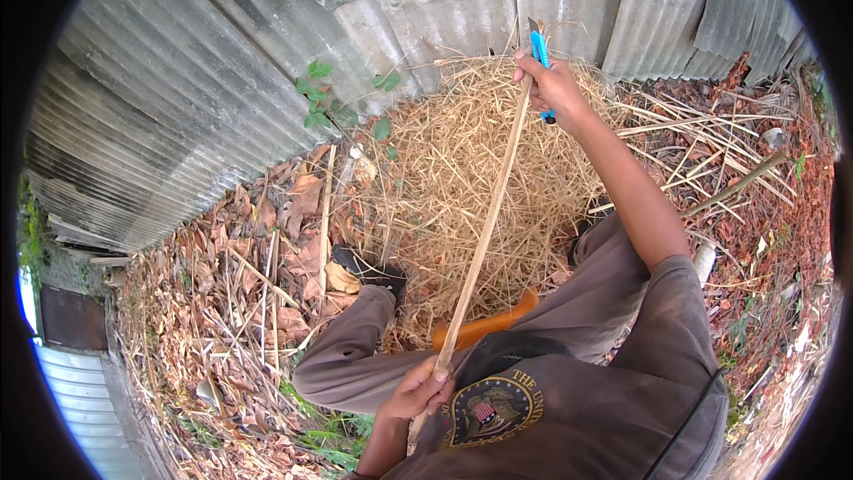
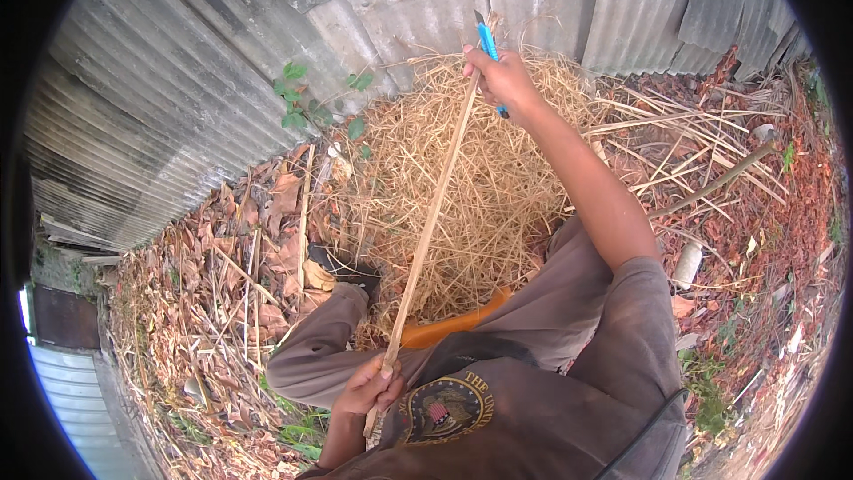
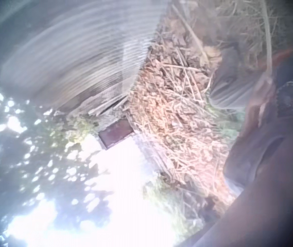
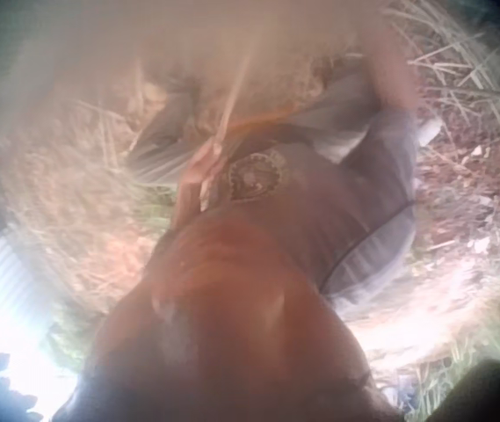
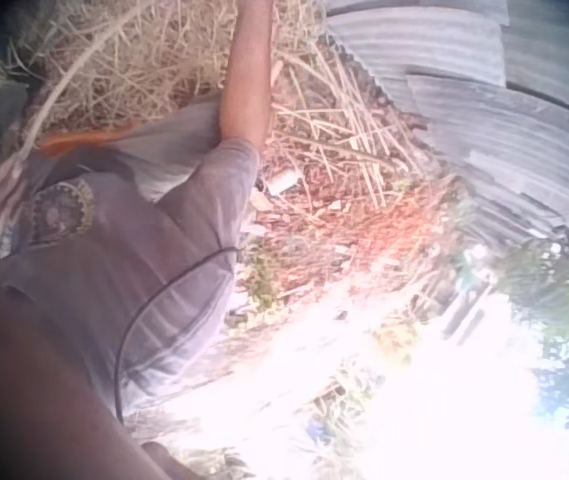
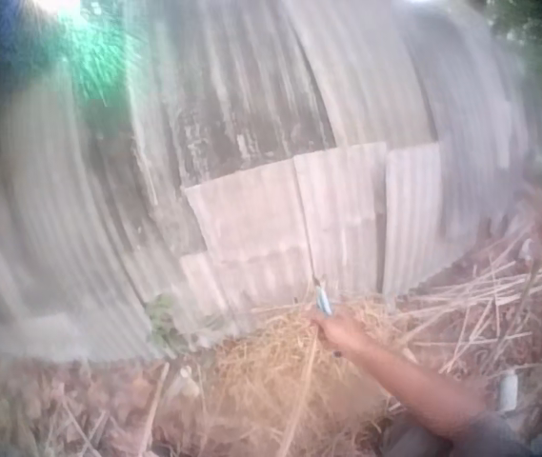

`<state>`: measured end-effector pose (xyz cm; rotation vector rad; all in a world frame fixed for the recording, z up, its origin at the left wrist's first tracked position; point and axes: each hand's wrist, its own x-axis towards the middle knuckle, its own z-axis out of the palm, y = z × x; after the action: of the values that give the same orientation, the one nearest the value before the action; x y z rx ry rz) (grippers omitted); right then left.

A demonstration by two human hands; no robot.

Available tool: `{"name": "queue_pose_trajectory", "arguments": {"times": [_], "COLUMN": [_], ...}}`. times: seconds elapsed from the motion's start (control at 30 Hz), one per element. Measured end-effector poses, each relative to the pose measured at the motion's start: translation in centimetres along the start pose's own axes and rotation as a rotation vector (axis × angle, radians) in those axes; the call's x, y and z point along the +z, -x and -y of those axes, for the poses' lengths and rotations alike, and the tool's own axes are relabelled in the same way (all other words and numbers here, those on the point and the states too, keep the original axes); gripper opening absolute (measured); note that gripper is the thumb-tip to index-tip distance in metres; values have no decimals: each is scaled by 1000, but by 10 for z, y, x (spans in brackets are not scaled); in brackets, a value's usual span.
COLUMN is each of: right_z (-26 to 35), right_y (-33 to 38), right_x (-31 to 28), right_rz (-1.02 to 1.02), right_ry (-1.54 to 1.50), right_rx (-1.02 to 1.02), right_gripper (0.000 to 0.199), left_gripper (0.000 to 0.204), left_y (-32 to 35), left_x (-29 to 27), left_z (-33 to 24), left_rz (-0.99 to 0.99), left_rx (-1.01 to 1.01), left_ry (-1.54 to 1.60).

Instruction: The person sits on the ground and uses a blue utility knife to shave the bark off a long, thin wooden stick. They hold the stick with one hand and scrape the knife along its length, removing the outer layer and creating wood shavings.

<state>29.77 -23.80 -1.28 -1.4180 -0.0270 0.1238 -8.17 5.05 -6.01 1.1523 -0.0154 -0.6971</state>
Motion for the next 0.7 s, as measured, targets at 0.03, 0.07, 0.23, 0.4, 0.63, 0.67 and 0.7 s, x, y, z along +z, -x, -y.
{"name": "queue_pose_trajectory", "arguments": {"times": [0.03,0.07,0.23,0.4,0.63,0.67,0.7], "right_z": [0,-2,-14,-19,-18,-15,-12], "right_y": [0,0,14,23,20,28,39], "right_x": [1,4,27,50,28,28,31], "right_rz": [0,10,49,105,152,195,172], "right_ry": [-31,-51,-66,-18,864,988,1075], "right_rx": [27,30,73,63,-264,-269,-361], "right_gripper": [30,29,28,28,73,76,82], "left_gripper": [23,24,34,33,34,35,35], "left_y": [-4,-8,-65,-133,-136,-132,-128], "left_x": [-7,-12,-9,-17,-14,-14,-12], "left_z": [3,4,-36,-43,-59,-64,-71], "left_rz": [4,-59,-334,-246,-208,-201,-190], "left_rx": [-1,8,55,87,16,19,21], "left_ry": [-36,-266,-933,-351,188,211,234]}}
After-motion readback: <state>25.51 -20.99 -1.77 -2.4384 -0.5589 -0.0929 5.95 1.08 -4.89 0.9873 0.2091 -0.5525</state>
